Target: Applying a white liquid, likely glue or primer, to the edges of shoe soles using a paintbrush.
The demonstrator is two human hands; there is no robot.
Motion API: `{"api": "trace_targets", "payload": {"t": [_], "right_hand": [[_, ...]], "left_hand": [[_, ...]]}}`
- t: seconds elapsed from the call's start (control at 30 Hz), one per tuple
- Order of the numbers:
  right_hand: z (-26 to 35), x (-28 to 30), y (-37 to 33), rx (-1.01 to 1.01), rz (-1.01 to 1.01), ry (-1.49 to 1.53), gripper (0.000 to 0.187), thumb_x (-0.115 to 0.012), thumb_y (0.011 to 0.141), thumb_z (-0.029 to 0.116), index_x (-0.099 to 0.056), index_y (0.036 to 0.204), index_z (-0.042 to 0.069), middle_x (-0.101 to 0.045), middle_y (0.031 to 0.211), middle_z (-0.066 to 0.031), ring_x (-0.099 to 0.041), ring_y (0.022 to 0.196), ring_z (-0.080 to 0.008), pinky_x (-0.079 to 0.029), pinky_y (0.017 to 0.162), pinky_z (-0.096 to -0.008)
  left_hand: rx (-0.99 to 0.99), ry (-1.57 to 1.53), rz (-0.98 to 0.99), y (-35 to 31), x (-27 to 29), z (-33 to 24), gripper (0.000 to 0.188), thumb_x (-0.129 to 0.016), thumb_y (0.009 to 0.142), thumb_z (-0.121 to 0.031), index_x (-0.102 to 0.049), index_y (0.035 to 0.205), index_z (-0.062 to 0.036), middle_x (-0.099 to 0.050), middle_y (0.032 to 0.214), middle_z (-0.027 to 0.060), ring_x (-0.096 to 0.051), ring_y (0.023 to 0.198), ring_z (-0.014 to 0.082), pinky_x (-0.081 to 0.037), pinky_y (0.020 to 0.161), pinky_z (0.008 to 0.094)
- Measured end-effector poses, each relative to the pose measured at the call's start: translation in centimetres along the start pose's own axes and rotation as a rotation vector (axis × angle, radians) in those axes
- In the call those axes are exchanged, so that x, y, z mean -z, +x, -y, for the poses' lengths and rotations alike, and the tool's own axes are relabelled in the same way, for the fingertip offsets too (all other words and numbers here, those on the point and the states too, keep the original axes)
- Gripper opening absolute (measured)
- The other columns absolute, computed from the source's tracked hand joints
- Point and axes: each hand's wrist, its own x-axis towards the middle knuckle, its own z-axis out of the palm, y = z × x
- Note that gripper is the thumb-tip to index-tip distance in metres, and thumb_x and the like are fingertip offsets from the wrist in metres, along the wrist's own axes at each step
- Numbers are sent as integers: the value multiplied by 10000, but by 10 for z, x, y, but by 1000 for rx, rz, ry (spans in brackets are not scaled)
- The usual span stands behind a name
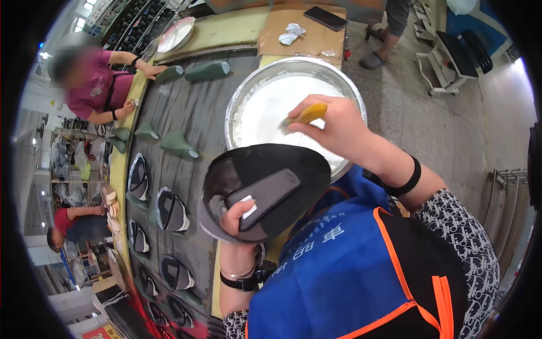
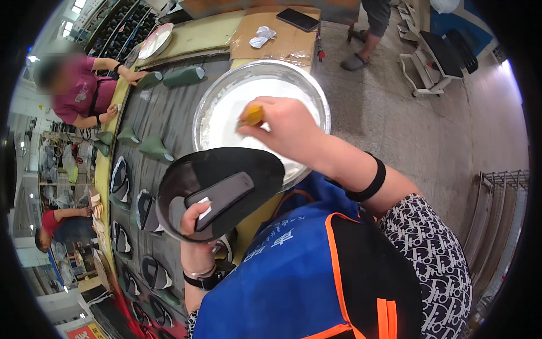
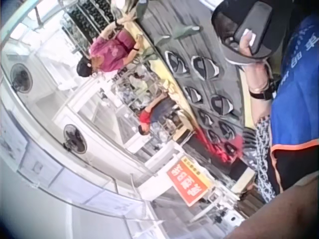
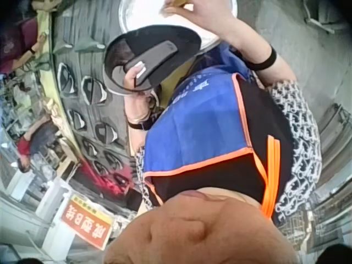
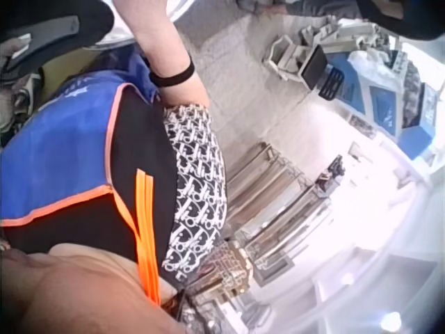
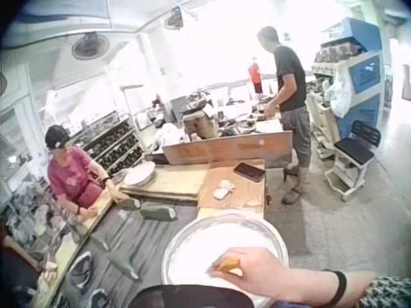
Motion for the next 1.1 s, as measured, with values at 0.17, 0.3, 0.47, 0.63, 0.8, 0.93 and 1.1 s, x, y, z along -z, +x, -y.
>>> {"api": "trace_targets", "payload": {"t": [0.17,0.3,0.47,0.63,0.8,0.93,1.1], "right_hand": [[11,-1,6,73,47,-11,142,-748,793,154,-671,881,72,-680,848,-73,-664,793,-254,-514,679,-332],[2,2,5,-125,148,-76,178,-724,794,216,-659,880,73,-664,791,-117,-655,756,-304,-508,685,-391],[-4,7,-3,-292,187,-31,156,-737,811,189,-686,882,59,-682,788,-75,-668,715,-202,-515,665,-323],[-6,2,3,-228,7,116,196,-716,841,187,-681,900,3,-692,804,-104,-682,733,-199,-527,681,-307],[-5,-4,-2,-388,39,210,183,-665,855,153,-591,792,-3,-592,653,-49,-590,577,-112,-476,542,-269],[4,-7,-11,-571,106,563,183,-630,819,169,-565,753,11,-552,581,-55,-556,525,-127,-457,520,-306],[12,2,-7,-587,146,652,174,-624,837,166,-561,775,16,-571,619,-52,-548,527,-118,-452,519,-293]], "left_hand": [[96,-53,122,5,-31,-6,397,-537,817,-99,-599,1174,64,-671,1113,162,-664,1010,236,-535,877,316],[58,-116,92,-6,-34,-14,406,-544,803,-83,-592,1179,60,-660,1134,159,-663,1011,245,-538,880,345],[-225,-17,-154,-14,-23,-8,350,-564,812,-90,-606,1134,40,-668,1041,155,-676,918,252,-553,819,342],[-274,117,-205,-10,-21,2,329,-589,803,-76,-610,1109,42,-662,1015,122,-659,872,209,-534,784,320],[-744,263,-257,-4,-26,12,335,-558,871,-137,-597,1165,19,-637,1136,113,-621,999,203,-492,890,319],[-873,294,-282,6,-31,21,405,-591,898,-135,-517,1264,22,-571,1255,106,-562,1107,203,-442,966,336],[-773,178,-176,13,-27,11,309,-602,904,-139,-568,1174,6,-626,1104,147,-626,973,202,-506,851,335]]}}
